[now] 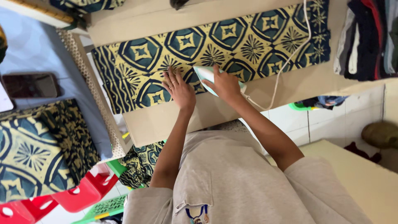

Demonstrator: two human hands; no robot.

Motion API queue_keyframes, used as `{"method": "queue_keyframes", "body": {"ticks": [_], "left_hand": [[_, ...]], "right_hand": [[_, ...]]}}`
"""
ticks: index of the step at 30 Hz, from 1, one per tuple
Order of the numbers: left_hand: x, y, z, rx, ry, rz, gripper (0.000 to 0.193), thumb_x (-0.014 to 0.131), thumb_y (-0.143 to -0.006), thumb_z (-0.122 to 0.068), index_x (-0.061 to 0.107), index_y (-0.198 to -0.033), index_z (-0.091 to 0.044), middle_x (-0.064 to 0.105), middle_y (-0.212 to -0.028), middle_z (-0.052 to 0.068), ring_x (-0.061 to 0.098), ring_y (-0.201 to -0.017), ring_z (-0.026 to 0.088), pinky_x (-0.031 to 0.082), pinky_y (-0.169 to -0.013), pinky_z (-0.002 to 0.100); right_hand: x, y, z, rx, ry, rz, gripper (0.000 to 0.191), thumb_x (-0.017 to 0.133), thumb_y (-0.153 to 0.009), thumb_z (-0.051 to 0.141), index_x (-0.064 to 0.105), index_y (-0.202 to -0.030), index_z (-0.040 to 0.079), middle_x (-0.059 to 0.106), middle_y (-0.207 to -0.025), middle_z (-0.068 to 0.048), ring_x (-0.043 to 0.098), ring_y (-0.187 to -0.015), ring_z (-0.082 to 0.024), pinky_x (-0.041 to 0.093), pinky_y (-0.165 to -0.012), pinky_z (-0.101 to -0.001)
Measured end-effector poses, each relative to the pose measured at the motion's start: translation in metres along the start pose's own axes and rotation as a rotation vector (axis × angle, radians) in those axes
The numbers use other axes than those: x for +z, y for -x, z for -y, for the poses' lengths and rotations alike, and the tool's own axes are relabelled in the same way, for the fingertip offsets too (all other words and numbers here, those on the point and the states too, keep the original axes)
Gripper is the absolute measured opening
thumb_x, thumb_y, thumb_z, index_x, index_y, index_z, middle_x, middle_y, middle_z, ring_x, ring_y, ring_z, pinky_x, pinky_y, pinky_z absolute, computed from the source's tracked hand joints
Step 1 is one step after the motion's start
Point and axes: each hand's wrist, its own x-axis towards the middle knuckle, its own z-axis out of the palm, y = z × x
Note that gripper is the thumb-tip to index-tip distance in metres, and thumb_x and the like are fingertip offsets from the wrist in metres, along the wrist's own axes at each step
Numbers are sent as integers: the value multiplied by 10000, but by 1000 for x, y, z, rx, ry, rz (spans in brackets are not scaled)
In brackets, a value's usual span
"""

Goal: The person smooths a long patterned fabric strip on an ironing board, folds it lengthwise and presses it with an electric iron. They reposition and turn the strip, press the folded edges and ends, then continue ironing the folded piece flat.

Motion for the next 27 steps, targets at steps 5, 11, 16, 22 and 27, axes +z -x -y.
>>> {"method": "queue_keyframes", "body": {"ticks": [5, 11, 16, 22, 27], "left_hand": [[17, -11, -13, 252, -58, -67, 627, 486, -1025, -208, 320, -1616, -83, 177, -1739, 96, 111, -1622, 312, 55, -1307, 560], [29, -13, -10, 306, -241, -63, 570, 383, -1123, -338, 283, -1660, -174, 165, -1744, 48, 125, -1611, 280, 39, -1290, 544], [29, -14, -15, 265, -193, -42, 590, 379, -1106, -365, 269, -1655, -179, 149, -1734, 46, 108, -1602, 284, 29, -1280, 552], [43, -16, -35, 335, -265, 25, 620, 365, -1097, -329, 226, -1678, -159, 124, -1752, 50, 98, -1616, 283, 28, -1289, 547], [44, -18, -35, 425, -221, -10, 580, 348, -1123, -334, 240, -1676, -194, 144, -1747, 27, 119, -1615, 274, 37, -1294, 547]], "right_hand": [[17, 4, -9, 107, 42, -148, 650, 646, -955, 600, 597, -1204, 1, 685, -634, -158, 707, -576, -374, 567, -496, -478], [18, -20, -19, 178, -31, -201, 646, 645, -952, 566, 591, -1202, -28, 702, -638, -181, 715, -565, -365, 568, -475, -466], [14, 9, -22, 198, -27, -158, 621, 644, -964, 563, 594, -1225, 1, 694, -634, -177, 712, -577, -362, 573, -528, -469], [4, 1, -30, 287, -8, -142, 661, 647, -973, 576, 576, -1247, -21, 691, -641, -181, 709, -592, -372, 572, -513, -473], [-7, -5, -37, 327, -72, -164, 620, 650, -954, 546, 588, -1231, -5, 700, -655, -181, 708, -575, -372, 564, -485, -471]]}}
